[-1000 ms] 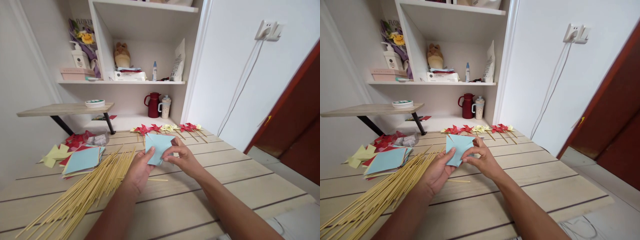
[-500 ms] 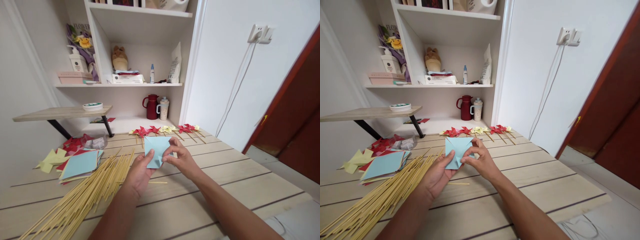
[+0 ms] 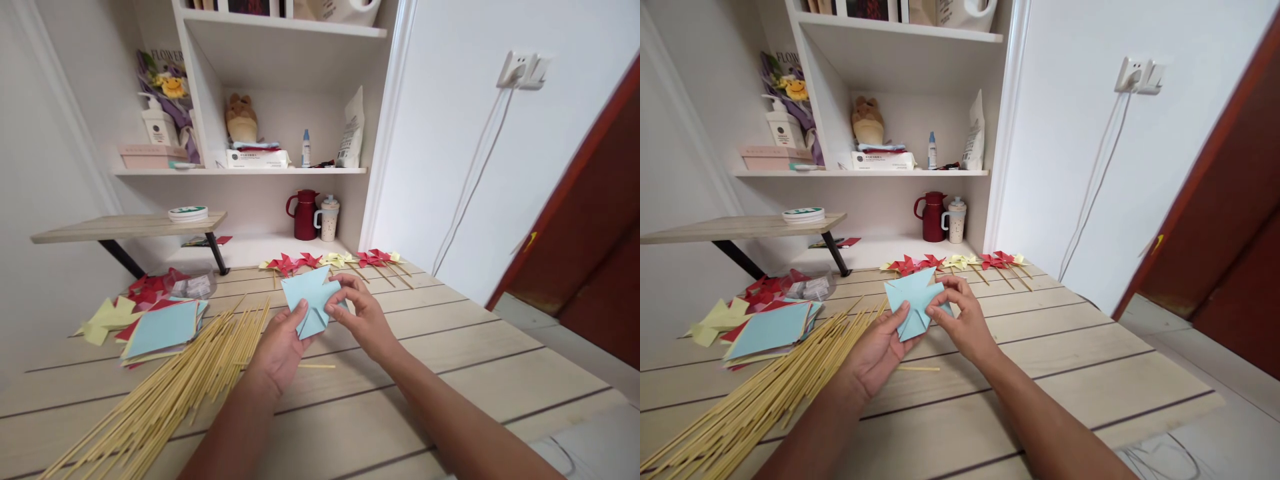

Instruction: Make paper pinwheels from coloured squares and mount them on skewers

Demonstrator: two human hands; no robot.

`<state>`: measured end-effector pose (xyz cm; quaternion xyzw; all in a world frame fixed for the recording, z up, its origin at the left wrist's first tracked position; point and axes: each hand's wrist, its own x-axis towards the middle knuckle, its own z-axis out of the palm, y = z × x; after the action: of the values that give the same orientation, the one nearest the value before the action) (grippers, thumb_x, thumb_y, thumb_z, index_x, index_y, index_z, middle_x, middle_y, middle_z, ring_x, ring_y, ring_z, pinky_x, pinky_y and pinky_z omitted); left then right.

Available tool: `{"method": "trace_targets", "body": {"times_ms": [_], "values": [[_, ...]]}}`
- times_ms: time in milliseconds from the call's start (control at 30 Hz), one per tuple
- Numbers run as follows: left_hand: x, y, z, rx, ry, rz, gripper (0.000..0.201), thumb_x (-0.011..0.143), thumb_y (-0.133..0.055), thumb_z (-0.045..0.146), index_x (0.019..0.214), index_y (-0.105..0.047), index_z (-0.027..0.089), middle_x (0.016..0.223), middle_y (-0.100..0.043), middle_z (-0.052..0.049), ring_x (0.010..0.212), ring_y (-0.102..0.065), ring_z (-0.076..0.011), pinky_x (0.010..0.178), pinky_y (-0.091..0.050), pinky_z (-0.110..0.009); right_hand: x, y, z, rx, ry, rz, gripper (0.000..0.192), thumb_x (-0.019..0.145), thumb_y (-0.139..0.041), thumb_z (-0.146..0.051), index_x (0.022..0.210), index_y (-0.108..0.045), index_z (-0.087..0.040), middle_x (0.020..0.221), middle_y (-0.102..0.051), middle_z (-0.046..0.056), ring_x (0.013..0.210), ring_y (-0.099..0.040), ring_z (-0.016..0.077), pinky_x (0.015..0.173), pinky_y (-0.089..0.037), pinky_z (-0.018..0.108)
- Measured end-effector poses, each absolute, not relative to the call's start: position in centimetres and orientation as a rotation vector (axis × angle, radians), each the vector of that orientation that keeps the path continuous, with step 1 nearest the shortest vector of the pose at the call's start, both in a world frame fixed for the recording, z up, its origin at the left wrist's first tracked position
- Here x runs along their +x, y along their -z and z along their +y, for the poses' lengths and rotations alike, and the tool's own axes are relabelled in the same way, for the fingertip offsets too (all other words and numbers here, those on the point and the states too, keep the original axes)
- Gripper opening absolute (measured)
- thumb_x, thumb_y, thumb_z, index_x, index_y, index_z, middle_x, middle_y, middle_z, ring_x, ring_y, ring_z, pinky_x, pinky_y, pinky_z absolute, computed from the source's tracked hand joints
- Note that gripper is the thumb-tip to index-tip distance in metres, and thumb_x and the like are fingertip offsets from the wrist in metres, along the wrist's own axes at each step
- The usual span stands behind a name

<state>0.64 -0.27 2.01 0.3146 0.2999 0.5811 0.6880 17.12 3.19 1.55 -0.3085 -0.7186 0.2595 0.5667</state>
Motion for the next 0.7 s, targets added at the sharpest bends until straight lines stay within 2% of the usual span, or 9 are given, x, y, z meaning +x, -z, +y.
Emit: {"method": "trace_targets", "body": {"times_ms": [367,700], "values": [[1.31,-1.92,-0.65,0.786,-1.306,0.716,0.023,0.078,-0.076,0.029,0.095,-0.074,0.014,0.098,-0.076,-0.011,0.084,-0.067,-0.0177,0.085,-0.051,-0.033,17.11,-1.59,3.04,-0.814,-0.546,-1.58,0.013,0.08,-0.073,-0.031,0.071,-0.066,-0.023,0.119,-0.052,0.007,0.121,-0.049,0.0267,0.108,-0.037,0.046],[1.59,-2.19,-1.02,0.937,-1.33,0.85,0.034,0.073,-0.08,0.033,0.101,-0.076,0.016,0.095,-0.077,-0.008,0.085,-0.066,-0.0169,0.082,-0.047,-0.027,16.89,-1.87,2.69,-0.779,-0.569,-1.57,0.015,0.077,-0.073,-0.025,0.066,-0.063,-0.021,0.11,-0.054,0.005,0.113,-0.052,0.0252,0.102,-0.039,0.042]]}}
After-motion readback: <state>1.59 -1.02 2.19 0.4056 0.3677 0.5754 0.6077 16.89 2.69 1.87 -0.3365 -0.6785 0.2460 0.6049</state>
